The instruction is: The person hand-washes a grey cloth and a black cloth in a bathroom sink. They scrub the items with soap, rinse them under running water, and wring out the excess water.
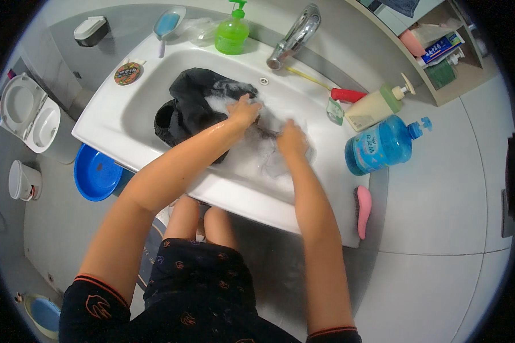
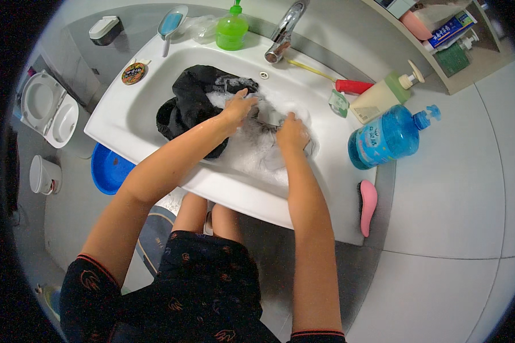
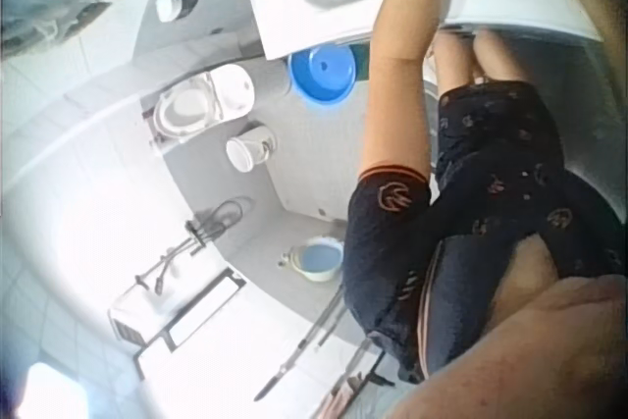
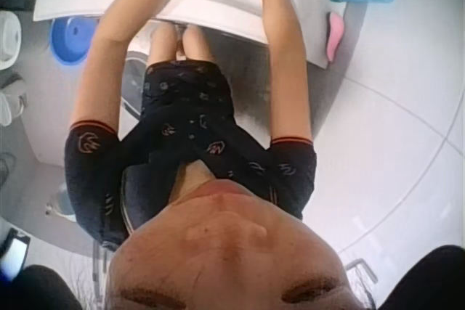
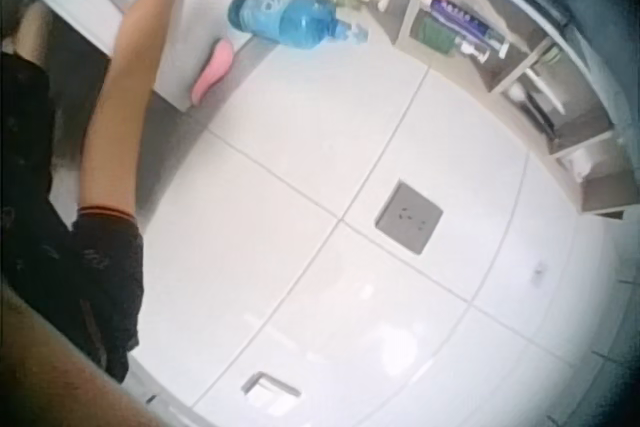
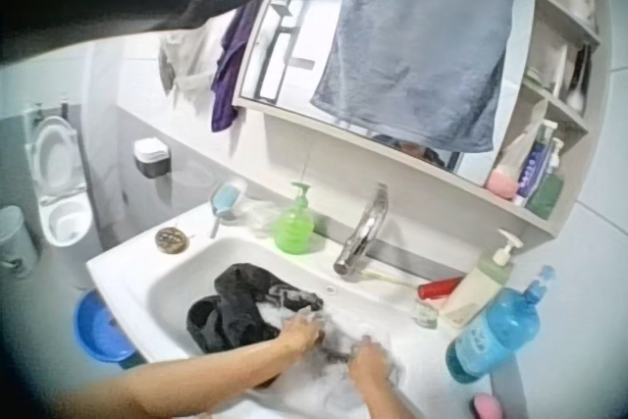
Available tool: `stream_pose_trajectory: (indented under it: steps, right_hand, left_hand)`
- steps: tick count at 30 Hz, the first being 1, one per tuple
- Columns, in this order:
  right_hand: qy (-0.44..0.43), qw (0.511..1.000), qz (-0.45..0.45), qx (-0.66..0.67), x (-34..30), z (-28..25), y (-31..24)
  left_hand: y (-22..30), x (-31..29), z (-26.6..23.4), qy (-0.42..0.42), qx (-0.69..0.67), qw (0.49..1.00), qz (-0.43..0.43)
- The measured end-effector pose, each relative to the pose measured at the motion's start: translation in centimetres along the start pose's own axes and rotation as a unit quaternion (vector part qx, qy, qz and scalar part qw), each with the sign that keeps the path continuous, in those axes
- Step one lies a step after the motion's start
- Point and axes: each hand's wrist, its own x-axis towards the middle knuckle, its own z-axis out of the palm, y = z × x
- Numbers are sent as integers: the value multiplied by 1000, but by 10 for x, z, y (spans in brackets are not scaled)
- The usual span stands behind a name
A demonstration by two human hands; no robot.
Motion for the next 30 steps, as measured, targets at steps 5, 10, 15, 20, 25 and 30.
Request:
stream_pose_trajectory:
  steps: [5,10,15,20,25,30]
  right_hand:
    - [81,929,-135,335,-12,-36,-4]
    - [11,607,-169,777,-40,-76,-42]
    - [-62,459,-96,881,-31,-70,-41]
    - [119,844,-281,441,-49,-80,-55]
    - [187,876,-399,196,-98,-66,-100]
    - [293,879,-331,179,-55,-32,-88]
  left_hand:
    - [12,-17,2,-49,-180,971,-150]
    - [10,-6,-7,-153,-313,924,-156]
    - [9,-15,2,-223,-432,866,-116]
    - [13,-19,10,-275,-528,803,-45]
    - [4,-22,-10,-368,-586,721,-23]
    - [8,-23,5,-287,-531,794,-69]
